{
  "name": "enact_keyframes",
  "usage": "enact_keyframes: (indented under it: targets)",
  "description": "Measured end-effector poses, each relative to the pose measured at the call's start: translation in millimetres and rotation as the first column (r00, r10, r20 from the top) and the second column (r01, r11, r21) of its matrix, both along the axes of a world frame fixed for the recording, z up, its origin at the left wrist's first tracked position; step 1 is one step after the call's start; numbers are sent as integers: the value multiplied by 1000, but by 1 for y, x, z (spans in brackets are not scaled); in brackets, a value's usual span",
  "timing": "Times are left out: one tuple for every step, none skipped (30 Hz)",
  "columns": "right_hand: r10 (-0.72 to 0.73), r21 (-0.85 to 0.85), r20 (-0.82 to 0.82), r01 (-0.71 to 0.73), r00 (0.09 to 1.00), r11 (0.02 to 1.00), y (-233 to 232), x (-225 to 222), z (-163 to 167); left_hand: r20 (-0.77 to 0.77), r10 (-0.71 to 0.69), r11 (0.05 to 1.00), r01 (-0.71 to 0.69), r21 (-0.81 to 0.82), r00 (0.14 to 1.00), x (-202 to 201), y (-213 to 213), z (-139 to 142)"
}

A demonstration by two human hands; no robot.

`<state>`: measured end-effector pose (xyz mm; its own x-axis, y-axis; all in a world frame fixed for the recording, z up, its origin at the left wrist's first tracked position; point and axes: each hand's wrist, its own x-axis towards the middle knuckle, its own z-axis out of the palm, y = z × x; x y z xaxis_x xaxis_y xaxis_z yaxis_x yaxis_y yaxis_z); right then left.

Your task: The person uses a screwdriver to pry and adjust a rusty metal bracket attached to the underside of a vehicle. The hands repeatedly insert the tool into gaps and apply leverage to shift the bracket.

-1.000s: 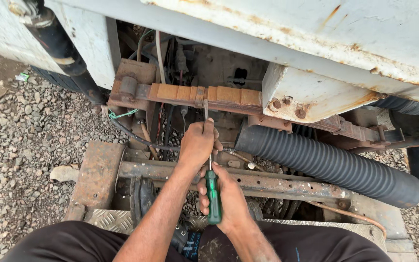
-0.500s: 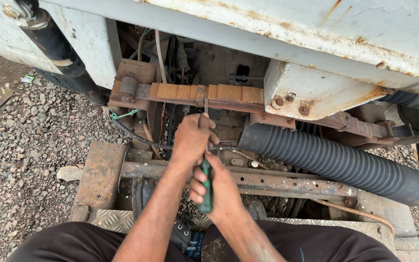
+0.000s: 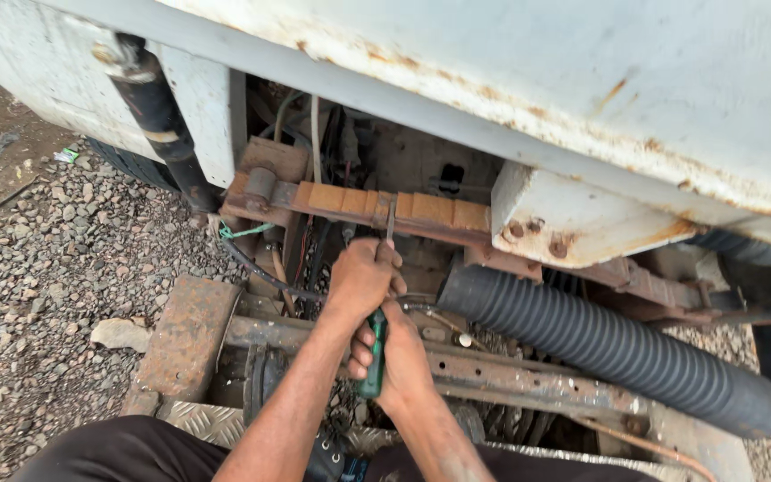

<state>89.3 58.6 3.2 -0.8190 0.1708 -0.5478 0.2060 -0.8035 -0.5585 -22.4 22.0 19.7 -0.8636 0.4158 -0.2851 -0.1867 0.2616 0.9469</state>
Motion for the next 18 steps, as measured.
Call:
enact_keyframes:
  targets:
    - [-7,3,43,7,999,1000,0,2,0,-15,0,1000,0,-10,1000,1,-2,1]
    - [-18,8,90,17,996,1000,-1,6,1,27,-11,1000,11,-16,1000,2,-5,3]
    - [-27,15,129,26,991,1000,-3,11,3,61,-20,1000,21,-21,998,3,-8,5]
    - [-15,38,109,11,994,999,-4,15,5,98,-31,999,33,-23,995,3,-10,7]
    - [-4,61,93,-2,996,998,-5,19,7,69,-37,998,40,-40,997,2,-12,9]
    - [7,81,79,-14,997,997,-7,23,10,41,-45,997,47,-60,998,1,-13,11]
    - [4,111,85,-14,996,994,-8,26,14,13,-52,995,53,-80,999,1,-13,12]
    - [5,142,88,-17,996,990,-9,27,19,21,-30,998,31,-48,999,0,-12,13]
    - [7,174,91,-23,996,984,-9,27,24,29,-6,1000,6,-14,1000,-1,-11,13]
    - [-11,263,124,-23,992,964,-9,27,29,38,18,1000,-18,19,999,-2,-11,13]
    - [-33,351,155,-24,987,936,-9,28,34,48,56,997,-58,46,997,-3,-10,12]
    - [-56,435,183,-30,981,900,-9,28,39,58,96,992,-100,72,994,-4,-10,11]
    - [-80,529,160,-17,984,848,-9,28,43,73,134,985,-140,97,988,-5,-10,9]
    - [-101,617,132,-2,986,787,-9,29,46,53,175,977,-180,111,983,-7,-10,8]
    - [-117,698,99,14,988,716,-8,30,49,33,216,968,-219,126,976,-9,-11,6]
    - [-120,718,59,41,991,695,-7,31,50,17,257,956,-257,140,966,-11,-12,5]
    - [-122,736,18,70,992,674,-7,33,50,31,246,958,-247,146,969,-12,-12,3]
    - [-122,752,-26,100,992,651,-6,34,50,42,234,959,-238,152,971,-13,-12,3]
